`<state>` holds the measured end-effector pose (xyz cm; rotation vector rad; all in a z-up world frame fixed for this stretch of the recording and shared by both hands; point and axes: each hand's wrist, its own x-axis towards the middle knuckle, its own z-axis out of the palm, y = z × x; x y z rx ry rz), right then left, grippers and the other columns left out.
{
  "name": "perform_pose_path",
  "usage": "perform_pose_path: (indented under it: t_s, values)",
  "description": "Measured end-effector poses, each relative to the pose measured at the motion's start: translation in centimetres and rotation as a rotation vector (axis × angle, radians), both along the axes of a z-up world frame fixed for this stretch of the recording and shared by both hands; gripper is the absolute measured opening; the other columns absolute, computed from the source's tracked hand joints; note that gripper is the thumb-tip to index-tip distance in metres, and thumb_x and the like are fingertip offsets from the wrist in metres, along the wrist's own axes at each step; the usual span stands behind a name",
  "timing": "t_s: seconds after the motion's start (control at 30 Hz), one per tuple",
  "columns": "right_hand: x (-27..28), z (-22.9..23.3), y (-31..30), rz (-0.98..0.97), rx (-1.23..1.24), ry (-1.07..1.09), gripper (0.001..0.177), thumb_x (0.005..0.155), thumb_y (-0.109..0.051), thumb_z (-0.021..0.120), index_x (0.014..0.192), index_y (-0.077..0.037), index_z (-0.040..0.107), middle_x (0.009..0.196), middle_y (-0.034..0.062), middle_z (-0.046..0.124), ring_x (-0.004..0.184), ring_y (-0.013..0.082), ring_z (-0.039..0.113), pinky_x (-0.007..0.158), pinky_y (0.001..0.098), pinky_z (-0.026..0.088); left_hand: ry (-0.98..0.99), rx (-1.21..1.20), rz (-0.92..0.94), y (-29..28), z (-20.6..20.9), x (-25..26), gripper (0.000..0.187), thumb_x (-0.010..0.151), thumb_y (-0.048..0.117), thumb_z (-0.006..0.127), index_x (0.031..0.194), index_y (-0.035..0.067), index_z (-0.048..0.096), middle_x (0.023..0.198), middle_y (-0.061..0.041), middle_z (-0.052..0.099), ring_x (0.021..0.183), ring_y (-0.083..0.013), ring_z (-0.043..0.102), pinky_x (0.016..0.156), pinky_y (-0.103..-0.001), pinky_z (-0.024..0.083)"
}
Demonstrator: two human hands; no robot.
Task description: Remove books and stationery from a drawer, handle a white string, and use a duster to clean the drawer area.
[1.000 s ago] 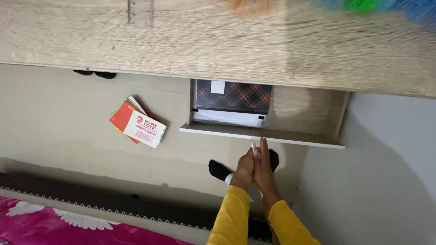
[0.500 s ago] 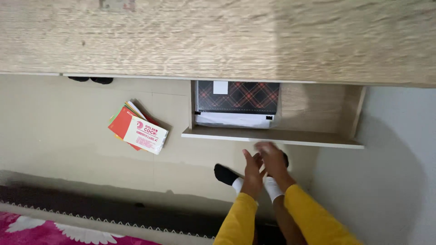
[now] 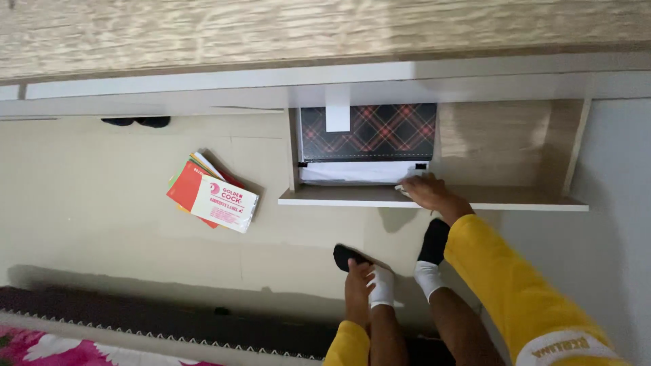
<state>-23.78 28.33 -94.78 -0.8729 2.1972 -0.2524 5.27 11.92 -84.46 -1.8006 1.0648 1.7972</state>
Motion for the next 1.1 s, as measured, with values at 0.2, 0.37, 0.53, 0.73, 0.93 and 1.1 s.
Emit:
perform_pose_path:
  t_s: [0.2,0.37,0.53,0.73,0.93,1.1]
  values:
    - [-1.9,-0.9,1.5,-0.379,-0.066,-0.463,0.048,0.09,-0.017,0.071,0.135,-0.015,0.055,0.136,0.0082,0.063,0.125,0.0284,0.062,0.104,0.0422,0.051,-0.102,-0.102,-0.288,0.9,2.4,-0.6,0.07,0.1,0.062,0.035,0.129,0.004,0.062,0.124,-0.012,0.072,0.116,-0.0262,0.066,0.101,-0.042,0.05]
    - [-3.4,6.3,-0.2,-0.334,0.131,-0.213,0.046,0.087,-0.015,0.077,0.132,-0.016,0.065,0.136,0.0128,0.059,0.126,0.0307,0.056,0.107,0.0406,0.048,-0.146,-0.123,-0.593,1.2,3.8,-2.2,0.065,0.102,0.058,0.036,0.122,0.004,0.066,0.123,-0.013,0.072,0.115,-0.0281,0.066,0.102,-0.041,0.05]
    - [-2.8,5.0,0.3,-0.281,0.141,-0.125,0.035,0.085,-0.01,0.073,0.119,-0.018,0.074,0.13,0.0075,0.065,0.117,0.0307,0.059,0.103,0.044,0.049,-0.162,-0.157,-0.745,0.5,5.3,-4.4,0.056,0.102,0.054,0.04,0.122,0.007,0.065,0.125,-0.014,0.071,0.118,-0.0323,0.064,0.102,-0.042,0.049]
    - [-3.4,4.3,0.9,-0.209,0.375,-0.534,0.046,0.107,-0.046,0.046,0.127,-0.012,0.07,0.123,0.0172,0.076,0.111,0.0293,0.069,0.1,0.0432,0.056,-0.055,-0.273,-0.766,0.2,4.7,-4.9,0.051,0.102,0.047,0.046,0.119,0.003,0.065,0.12,-0.021,0.071,0.114,-0.0395,0.065,0.097,-0.046,0.05]
    - [-1.8,0.4,1.7,-0.248,0.21,-0.598,0.068,0.099,-0.064,0.031,0.156,-0.027,0.039,0.165,0.0077,0.029,0.145,0.0328,0.027,0.117,0.0511,0.022,-0.07,-0.255,-0.784,0.8,3.2,-4.7,0.045,0.102,0.043,0.048,0.122,0.005,0.064,0.121,-0.019,0.071,0.115,-0.0376,0.066,0.097,-0.045,0.051]
    - [-1.5,1.1,-0.1,-0.111,0.159,-0.309,0.046,0.107,-0.042,0.044,0.137,-0.011,0.061,0.139,0.0138,0.064,0.128,0.0325,0.06,0.114,0.0484,0.045,-0.009,-0.271,-0.814,1.1,3.4,-4.4,0.037,0.102,0.035,0.052,0.123,0.006,0.064,0.121,-0.019,0.071,0.114,-0.037,0.066,0.096,-0.044,0.052]
